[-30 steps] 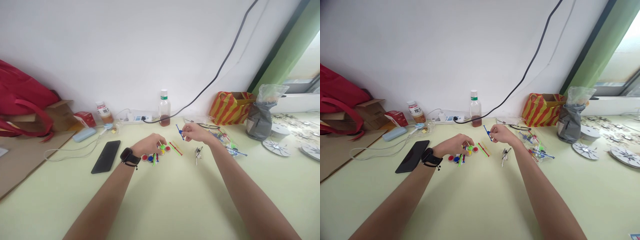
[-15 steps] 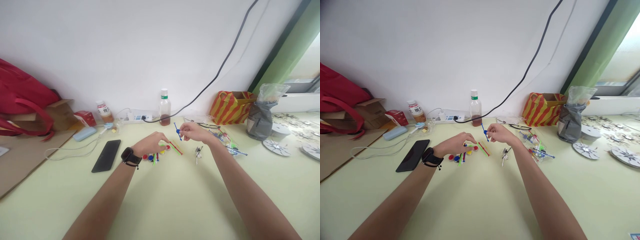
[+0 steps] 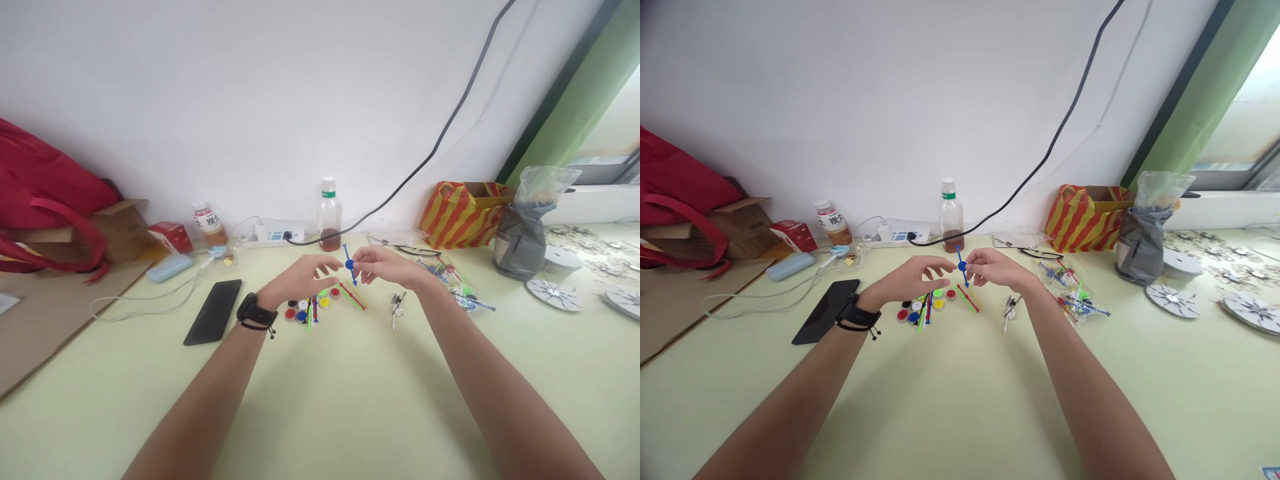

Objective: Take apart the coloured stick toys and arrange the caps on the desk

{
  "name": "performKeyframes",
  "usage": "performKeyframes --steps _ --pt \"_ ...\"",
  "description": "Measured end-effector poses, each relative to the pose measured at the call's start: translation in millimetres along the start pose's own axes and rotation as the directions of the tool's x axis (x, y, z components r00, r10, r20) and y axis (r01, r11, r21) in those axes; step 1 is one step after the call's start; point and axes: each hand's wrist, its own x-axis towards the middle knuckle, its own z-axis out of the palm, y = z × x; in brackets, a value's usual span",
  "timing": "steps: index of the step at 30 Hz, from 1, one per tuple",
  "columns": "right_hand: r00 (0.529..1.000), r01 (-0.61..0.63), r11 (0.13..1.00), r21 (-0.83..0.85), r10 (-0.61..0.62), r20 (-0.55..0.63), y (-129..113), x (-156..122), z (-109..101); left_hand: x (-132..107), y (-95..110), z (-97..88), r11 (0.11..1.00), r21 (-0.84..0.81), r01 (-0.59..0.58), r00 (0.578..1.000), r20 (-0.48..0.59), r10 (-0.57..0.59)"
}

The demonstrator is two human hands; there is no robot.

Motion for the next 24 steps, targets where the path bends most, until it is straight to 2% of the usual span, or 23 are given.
performKeyframes --steps 3,5,10,15,18,24 --pt "0.999 0.027 0.998 0.054 -0.029 0.038 -7 -2 7 6 6 5.1 0.981 -0.185 -0.057 0.991 -0.129 0.034" --pt "0.998 0.046 0.995 0.088 -0.05 0.042 -12 -2 12 9 9 9.1 0.965 -0.247 -0.086 0.979 -0.201 0.036" --pt "0.993 0.099 0.982 0.161 -0.088 -0.076 -11 4 22 12 8 13.9 0.941 -0.313 -0.125 0.945 -0.327 0.017" --pt "0.987 0.157 0.938 0.31 -0.143 -0.07 -7 8 24 11 8 12.5 0.938 -0.328 -0.113 0.934 -0.358 -0.013" --pt "0.991 0.131 0.943 0.305 -0.122 -0.047 -12 4 23 9 12 10.0 0.95 -0.294 -0.108 0.933 -0.359 -0.005" --pt "0.992 0.129 0.963 0.235 -0.127 -0.024 -13 4 24 5 18 7.0 0.974 -0.191 -0.122 0.963 -0.262 0.07"
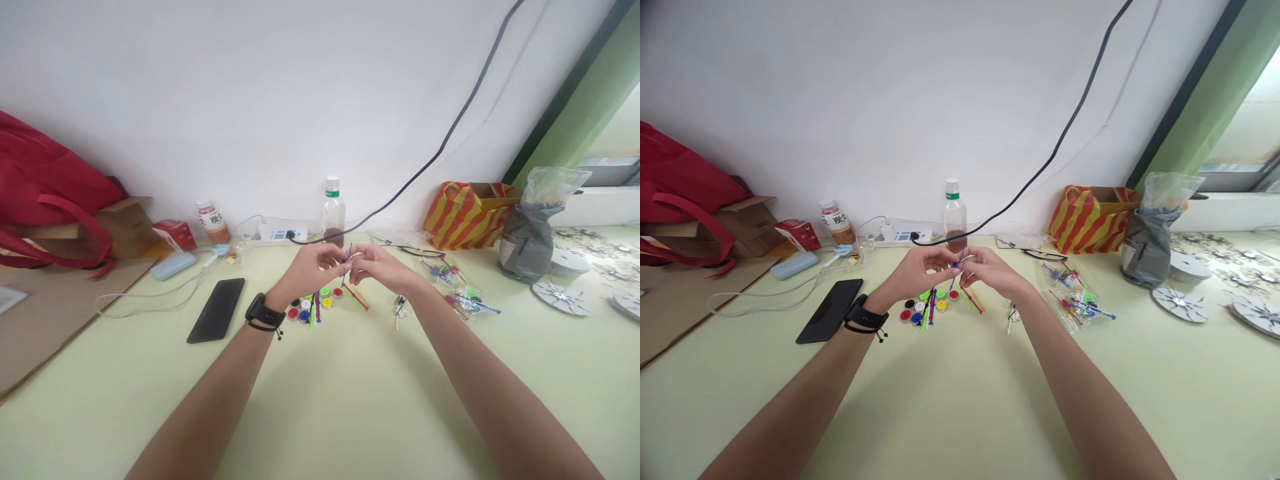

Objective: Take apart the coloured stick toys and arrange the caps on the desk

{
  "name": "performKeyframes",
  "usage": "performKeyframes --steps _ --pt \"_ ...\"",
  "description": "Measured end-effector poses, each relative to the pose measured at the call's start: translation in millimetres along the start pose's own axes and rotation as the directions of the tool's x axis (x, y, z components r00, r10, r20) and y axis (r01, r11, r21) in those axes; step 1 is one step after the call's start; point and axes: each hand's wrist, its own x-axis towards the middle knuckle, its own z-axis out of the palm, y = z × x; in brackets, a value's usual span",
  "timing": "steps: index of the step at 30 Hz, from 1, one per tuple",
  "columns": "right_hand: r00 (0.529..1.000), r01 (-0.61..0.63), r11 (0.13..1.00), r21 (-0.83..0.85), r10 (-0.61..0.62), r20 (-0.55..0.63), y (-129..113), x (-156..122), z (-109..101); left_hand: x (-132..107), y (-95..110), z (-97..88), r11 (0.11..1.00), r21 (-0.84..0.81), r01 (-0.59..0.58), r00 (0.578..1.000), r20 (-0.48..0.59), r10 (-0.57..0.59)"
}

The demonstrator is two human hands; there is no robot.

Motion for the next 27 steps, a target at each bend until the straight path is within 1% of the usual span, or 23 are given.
performKeyframes --steps 3,6,8,10,12,14,16,17,19,22,25,27 --pt "1.0 0.008 1.0 -0.023 -0.008 0.004 3 2 1 -1 -1 -0.1 0.998 0.06 -0.028 1.0 0.01 0.027" --pt "0.998 0.039 0.998 -0.043 -0.037 0.046 5 2 3 -1 -3 1.3 0.996 0.086 -0.031 1.0 -0.002 0.031" --pt "0.996 0.05 0.994 -0.101 -0.042 0.073 6 2 4 -1 -4 2.8 0.997 0.078 -0.021 1.0 0.009 0.02" --pt "0.998 0.048 0.974 -0.22 -0.04 0.041 9 3 3 -3 -5 4.4 0.998 0.065 -0.002 0.999 0.033 0.0" --pt "0.997 -0.002 0.917 -0.399 -0.028 -0.07 14 6 0 -5 -5 6.4 0.998 0.05 0.03 0.997 0.063 -0.033" --pt "0.984 -0.107 0.796 -0.596 -0.001 -0.178 20 8 -7 -7 -5 9.7 0.997 0.041 0.067 0.99 0.125 -0.072" --pt "0.975 -0.192 0.663 -0.724 0.048 -0.215 28 9 -13 -9 -6 14.6 0.995 0.05 0.086 0.968 0.234 -0.095" --pt "0.975 -0.211 0.618 -0.757 0.076 -0.21 31 9 -16 -10 -6 17.5 0.995 0.065 0.078 0.951 0.293 -0.094" --pt "0.974 -0.228 0.579 -0.783 0.127 -0.19 38 9 -20 -11 -8 23.2 0.994 0.106 0.039 0.918 0.389 -0.078" --pt "0.971 -0.235 0.548 -0.803 0.171 -0.167 46 10 -22 -12 -13 27.7 0.98 0.201 0.001 0.885 0.455 -0.094" --pt "0.974 -0.22 0.523 -0.824 0.161 -0.158 50 12 -20 -12 -17 25.9 0.955 0.297 -0.009 0.877 0.461 -0.135" --pt "0.978 -0.203 0.521 -0.829 0.155 -0.142 51 14 -19 -13 -19 22.9 0.943 0.33 -0.042 0.888 0.445 -0.116"
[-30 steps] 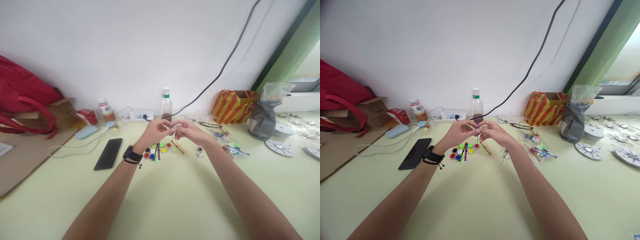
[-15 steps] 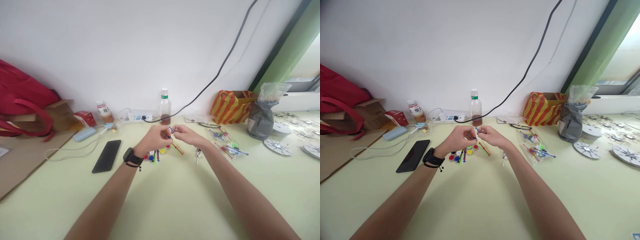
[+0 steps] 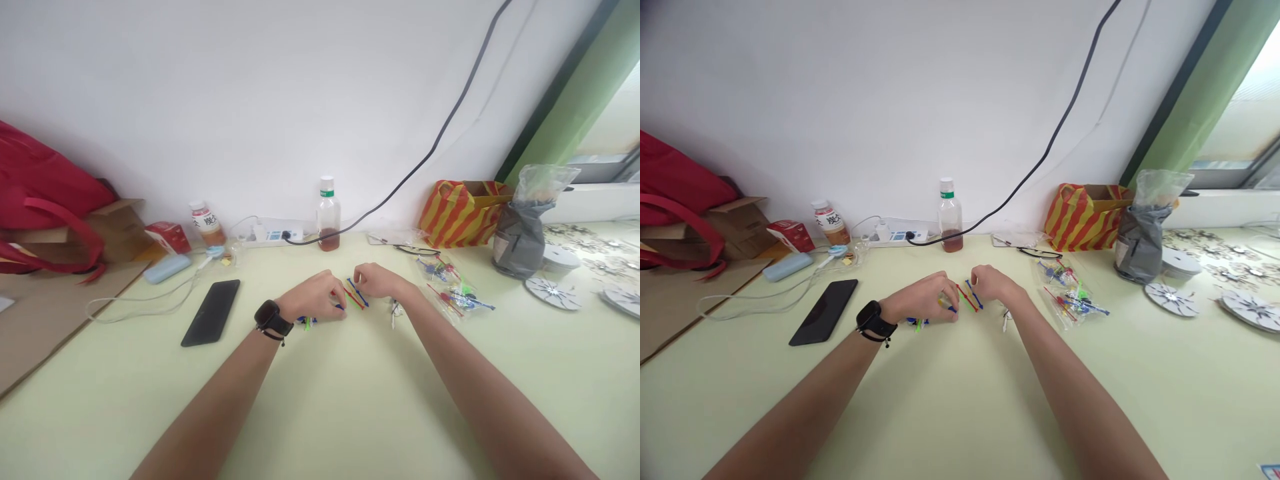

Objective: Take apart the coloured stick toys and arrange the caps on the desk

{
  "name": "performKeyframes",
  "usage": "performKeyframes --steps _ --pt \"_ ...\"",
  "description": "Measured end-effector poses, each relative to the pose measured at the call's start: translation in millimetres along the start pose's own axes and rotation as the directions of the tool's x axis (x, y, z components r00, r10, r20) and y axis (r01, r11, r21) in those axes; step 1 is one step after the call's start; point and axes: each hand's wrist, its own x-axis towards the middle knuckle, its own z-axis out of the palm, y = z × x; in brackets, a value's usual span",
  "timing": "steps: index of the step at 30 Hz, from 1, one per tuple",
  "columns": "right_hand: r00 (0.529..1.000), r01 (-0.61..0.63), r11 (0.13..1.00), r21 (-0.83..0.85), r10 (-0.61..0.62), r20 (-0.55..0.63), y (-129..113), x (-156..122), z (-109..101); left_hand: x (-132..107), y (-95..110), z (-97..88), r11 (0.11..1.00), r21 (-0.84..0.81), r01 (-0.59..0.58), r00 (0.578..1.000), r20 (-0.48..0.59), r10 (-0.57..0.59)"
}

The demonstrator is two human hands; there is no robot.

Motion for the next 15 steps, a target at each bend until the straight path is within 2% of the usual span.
performKeyframes --steps 3,6,11,15 --pt "0.999 0.036 0.999 0.006 -0.036 0.019 -3 0 1 -2 -2 -3.6 0.997 0.071 -0.013 0.998 -0.058 0.017" --pt "0.997 0.064 0.998 0.017 -0.065 0.046 -7 -2 3 -4 -7 -7.5 0.991 0.128 0.025 0.996 -0.087 -0.014" --pt "0.991 0.108 0.994 0.034 -0.111 0.076 -14 -2 9 -6 -21 -14.2 0.995 0.082 0.054 0.998 -0.028 -0.052" --pt "0.984 0.152 0.986 0.062 -0.157 0.083 -20 -3 12 -10 -30 -21.4 0.991 0.108 0.078 0.997 -0.033 -0.075"
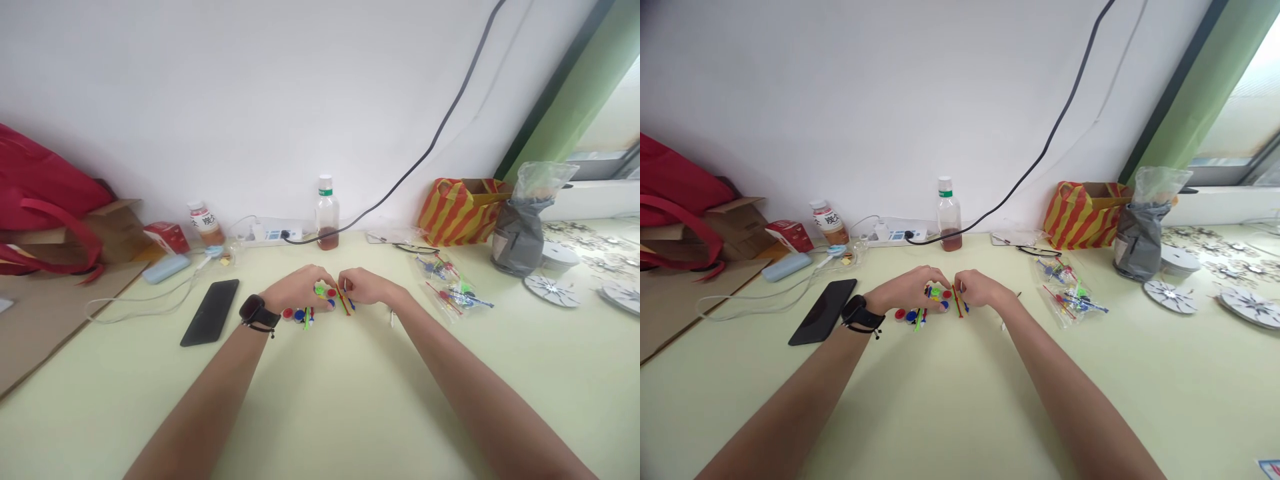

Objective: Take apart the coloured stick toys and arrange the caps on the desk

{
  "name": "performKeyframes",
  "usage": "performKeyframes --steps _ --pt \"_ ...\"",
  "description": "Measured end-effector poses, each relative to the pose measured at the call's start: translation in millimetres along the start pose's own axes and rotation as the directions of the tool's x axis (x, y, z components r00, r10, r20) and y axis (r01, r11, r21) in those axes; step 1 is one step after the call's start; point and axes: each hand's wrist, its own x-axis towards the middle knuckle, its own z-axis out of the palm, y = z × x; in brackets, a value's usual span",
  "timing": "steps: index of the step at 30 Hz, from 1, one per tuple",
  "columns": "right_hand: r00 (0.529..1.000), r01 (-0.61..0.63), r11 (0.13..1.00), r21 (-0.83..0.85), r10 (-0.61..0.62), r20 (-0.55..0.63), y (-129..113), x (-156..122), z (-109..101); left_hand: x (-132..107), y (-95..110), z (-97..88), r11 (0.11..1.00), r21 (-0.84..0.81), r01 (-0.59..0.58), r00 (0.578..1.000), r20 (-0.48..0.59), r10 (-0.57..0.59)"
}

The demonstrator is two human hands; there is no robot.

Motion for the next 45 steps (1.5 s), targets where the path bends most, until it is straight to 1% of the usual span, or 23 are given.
performKeyframes --steps 3,6,8,12,17,20,23,25,27,29,31,33,34,36,38,40,43,45 --pt "1.0 0.021 1.0 0.017 -0.021 0.01 -1 -1 -2 -3 -5 -3.9 0.996 0.048 0.079 0.997 0.009 -0.079" --pt "1.0 0.019 1.0 0.02 -0.019 0.005 -1 -2 -5 -4 -7 -3.5 0.992 0.065 0.109 0.993 0.042 -0.112" --pt "1.0 0.015 1.0 0.019 -0.015 -0.001 -2 -2 -5 -3 -6 -1.5 0.993 0.059 0.107 0.993 0.049 -0.11" --pt "0.999 0.031 0.999 0.015 -0.032 0.01 -5 -3 0 -1 -3 1.0 0.995 0.034 0.096 0.995 0.026 -0.097" --pt "0.999 0.039 0.999 0.013 -0.039 -0.017 -6 -1 8 -1 -2 1.0 0.998 -0.009 0.066 0.997 0.05 -0.065" --pt "0.999 0.041 0.999 0.017 -0.04 -0.025 -6 1 10 -1 -2 1.3 0.998 -0.017 0.068 0.996 0.05 -0.067" --pt "0.998 0.032 0.999 0.022 -0.031 -0.056 -3 0 0 -1 -1 -0.7 0.996 0.012 0.091 0.995 0.029 -0.091" --pt "0.996 0.014 1.0 0.019 -0.013 -0.088 4 -6 -16 -2 -1 -3.5 0.994 0.026 0.105 0.994 0.019 -0.105" --pt "0.995 -0.011 1.0 -0.001 0.011 -0.098 16 -17 -36 -3 0 -6.3 0.993 0.025 0.112 0.994 0.011 -0.112" --pt "0.999 -0.05 0.997 -0.055 0.049 -0.024 29 -31 -56 -4 0 -7.9 0.994 0.017 0.11 0.994 -0.007 -0.11" --pt "0.987 -0.118 0.991 -0.063 0.124 0.104 40 -44 -70 -3 0 -7.9 0.995 0.006 0.103 0.994 -0.023 -0.102" --pt "0.956 -0.19 0.98 -0.054 0.198 0.217 47 -54 -77 -3 0 -6.8 0.995 -0.004 0.097 0.995 -0.029 -0.097" --pt "0.942 -0.217 0.975 -0.051 0.223 0.251 48 -56 -77 -3 0 -6.1 0.995 -0.009 0.096 0.995 -0.031 -0.096" --pt "0.927 -0.246 0.967 -0.062 0.253 0.278 50 -56 -75 -3 2 -5.3 0.996 -0.018 0.091 0.995 -0.033 -0.092" --pt "0.928 -0.257 0.963 -0.083 0.27 0.257 51 -53 -71 -3 6 -6.3 0.996 -0.026 0.082 0.996 -0.04 -0.083" --pt "0.943 -0.254 0.963 -0.089 0.267 0.201 53 -50 -70 -4 10 -10.3 0.997 -0.033 0.069 0.996 -0.061 -0.071" --pt "0.982 -0.175 0.984 -0.041 0.177 0.07 56 -48 -74 -7 19 -21.4 0.998 -0.044 0.033 0.989 -0.141 -0.039" --pt "0.992 -0.115 0.993 -0.019 0.114 -0.059 54 -49 -77 -10 26 -28.4 0.998 -0.055 0.006 0.978 -0.21 -0.018"
